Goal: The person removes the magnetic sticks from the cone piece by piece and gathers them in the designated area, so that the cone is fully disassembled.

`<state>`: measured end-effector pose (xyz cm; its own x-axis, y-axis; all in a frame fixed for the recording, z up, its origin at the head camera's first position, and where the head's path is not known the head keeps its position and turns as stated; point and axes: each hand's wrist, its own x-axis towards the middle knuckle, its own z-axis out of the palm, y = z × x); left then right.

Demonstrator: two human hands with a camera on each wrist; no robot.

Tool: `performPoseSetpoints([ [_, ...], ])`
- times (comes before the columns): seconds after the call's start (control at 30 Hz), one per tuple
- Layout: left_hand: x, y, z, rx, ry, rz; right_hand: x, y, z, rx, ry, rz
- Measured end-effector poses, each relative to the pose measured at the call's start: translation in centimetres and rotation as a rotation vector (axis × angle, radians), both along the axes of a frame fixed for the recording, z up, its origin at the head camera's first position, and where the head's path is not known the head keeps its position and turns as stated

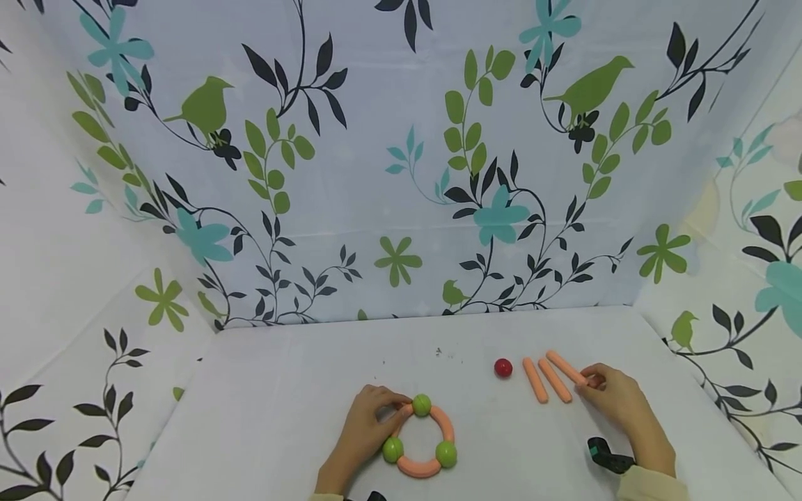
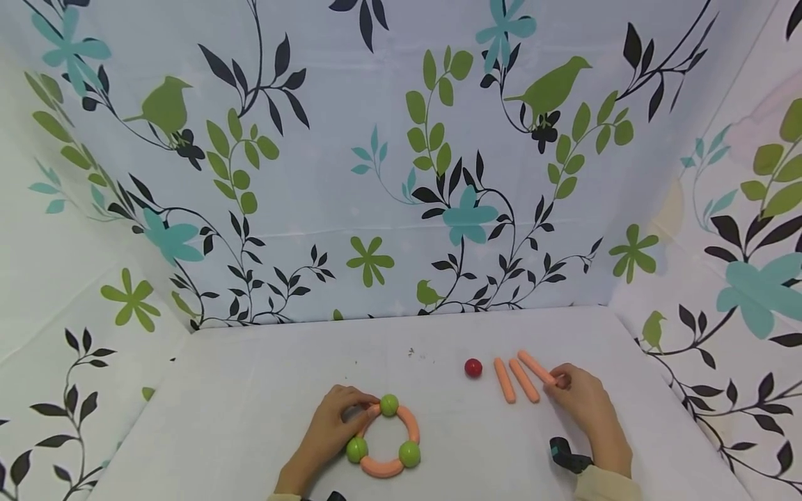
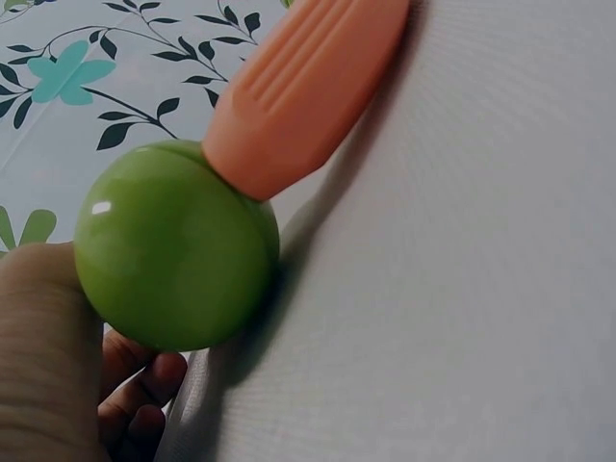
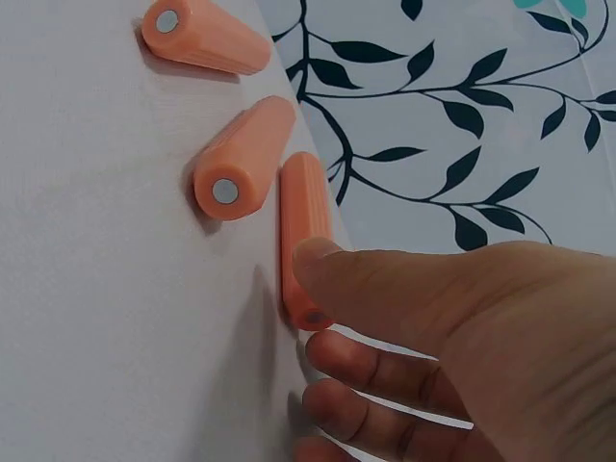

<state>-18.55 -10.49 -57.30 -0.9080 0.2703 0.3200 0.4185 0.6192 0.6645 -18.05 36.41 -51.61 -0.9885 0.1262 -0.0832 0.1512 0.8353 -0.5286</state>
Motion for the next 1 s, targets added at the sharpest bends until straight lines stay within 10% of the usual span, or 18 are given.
performPoseSetpoints([
  [1.0,0.0,-0.1,0.0,-0.01,0.021,-0.01,-0.3,-8.7,3.2,-0.197,0.196,0.141],
])
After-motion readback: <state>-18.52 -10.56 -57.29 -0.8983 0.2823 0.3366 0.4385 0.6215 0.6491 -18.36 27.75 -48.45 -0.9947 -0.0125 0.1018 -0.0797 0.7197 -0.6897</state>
